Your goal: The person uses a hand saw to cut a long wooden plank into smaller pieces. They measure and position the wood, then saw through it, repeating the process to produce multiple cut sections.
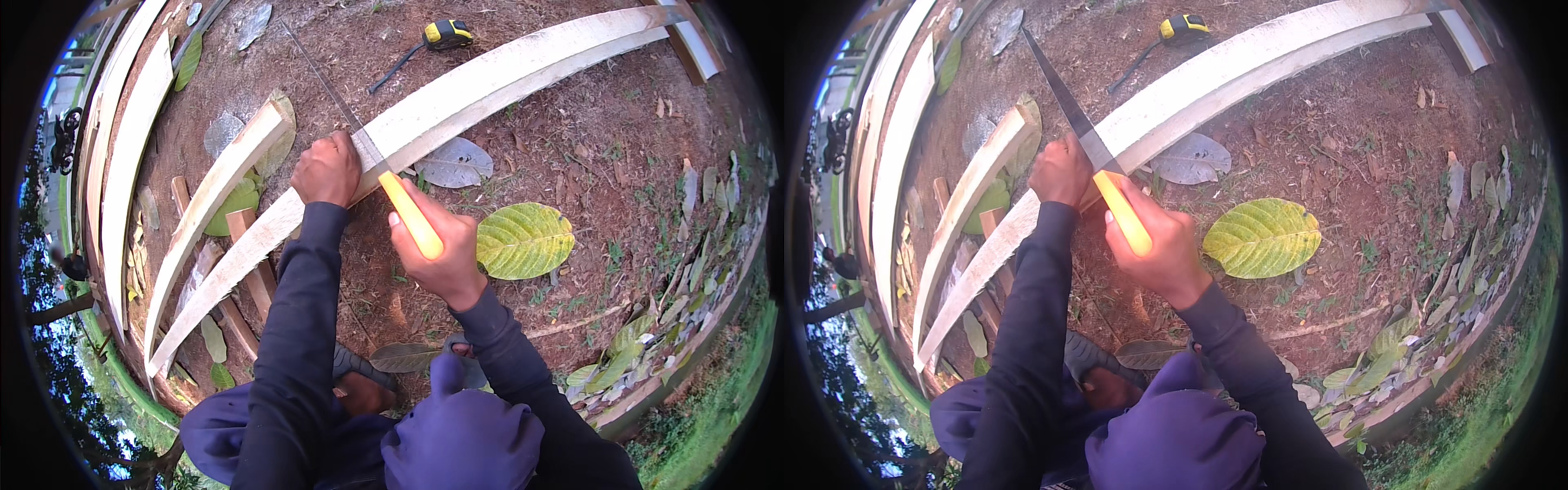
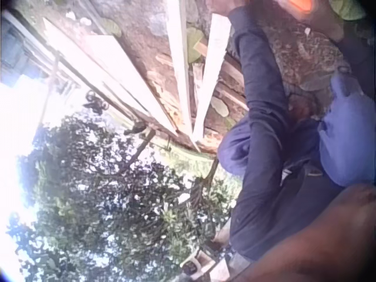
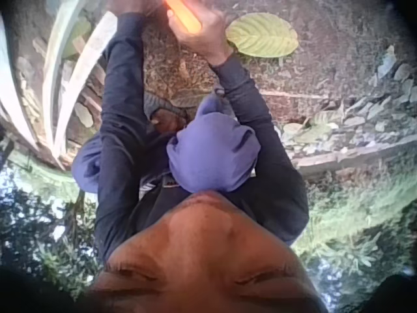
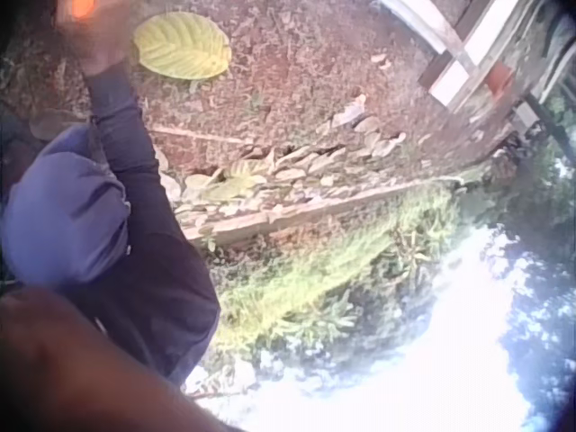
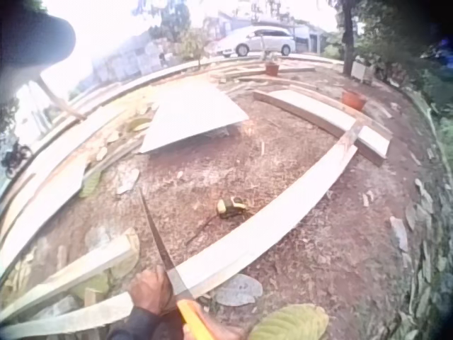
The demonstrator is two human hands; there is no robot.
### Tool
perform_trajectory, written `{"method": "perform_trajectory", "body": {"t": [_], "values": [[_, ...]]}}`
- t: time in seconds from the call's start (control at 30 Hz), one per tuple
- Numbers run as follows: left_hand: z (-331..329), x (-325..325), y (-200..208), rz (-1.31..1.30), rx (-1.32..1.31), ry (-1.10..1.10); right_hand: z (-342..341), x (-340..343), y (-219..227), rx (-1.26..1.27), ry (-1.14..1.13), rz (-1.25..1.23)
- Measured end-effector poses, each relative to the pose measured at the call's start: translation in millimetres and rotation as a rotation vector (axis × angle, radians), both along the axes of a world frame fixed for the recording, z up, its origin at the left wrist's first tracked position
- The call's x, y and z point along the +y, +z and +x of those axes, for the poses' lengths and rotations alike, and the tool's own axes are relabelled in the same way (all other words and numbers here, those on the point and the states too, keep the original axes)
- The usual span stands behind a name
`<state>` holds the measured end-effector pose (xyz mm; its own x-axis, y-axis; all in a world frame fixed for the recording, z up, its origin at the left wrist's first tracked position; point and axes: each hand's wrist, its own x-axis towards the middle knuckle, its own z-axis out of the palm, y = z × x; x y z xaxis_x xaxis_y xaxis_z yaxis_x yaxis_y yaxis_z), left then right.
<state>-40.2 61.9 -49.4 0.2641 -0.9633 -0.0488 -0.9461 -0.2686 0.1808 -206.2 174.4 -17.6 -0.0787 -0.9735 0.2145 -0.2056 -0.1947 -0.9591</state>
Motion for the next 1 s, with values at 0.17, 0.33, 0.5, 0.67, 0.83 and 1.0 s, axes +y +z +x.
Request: {"method": "perform_trajectory", "body": {"t": [0.17,0.33,0.5,0.67,0.83,1.0], "values": [[0.6,-1.8,10.5,-0.013,0.003,0.081,-30.3,63.3,-1.8,0.052,0.062,0.129],[5.1,8.5,3.0,0.010,0.007,0.146,-64.8,140.0,-1.5,0.124,0.097,0.137],[-2.2,-1.3,6.2,0.039,0.009,0.056,5.3,-5.1,5.8,-0.032,-0.024,-0.052],[5.5,-4.6,8.4,0.027,0.028,0.106,-67.2,120.0,-4.2,0.113,0.100,0.157],[0.7,-2.5,5.7,-0.018,0.005,0.087,-54.5,94.8,2.7,0.076,0.087,0.148],[-7.0,0.2,11.1,-0.038,-0.012,-0.011,-3.0,-1.1,4.5,-0.046,0.013,0.076]]}}
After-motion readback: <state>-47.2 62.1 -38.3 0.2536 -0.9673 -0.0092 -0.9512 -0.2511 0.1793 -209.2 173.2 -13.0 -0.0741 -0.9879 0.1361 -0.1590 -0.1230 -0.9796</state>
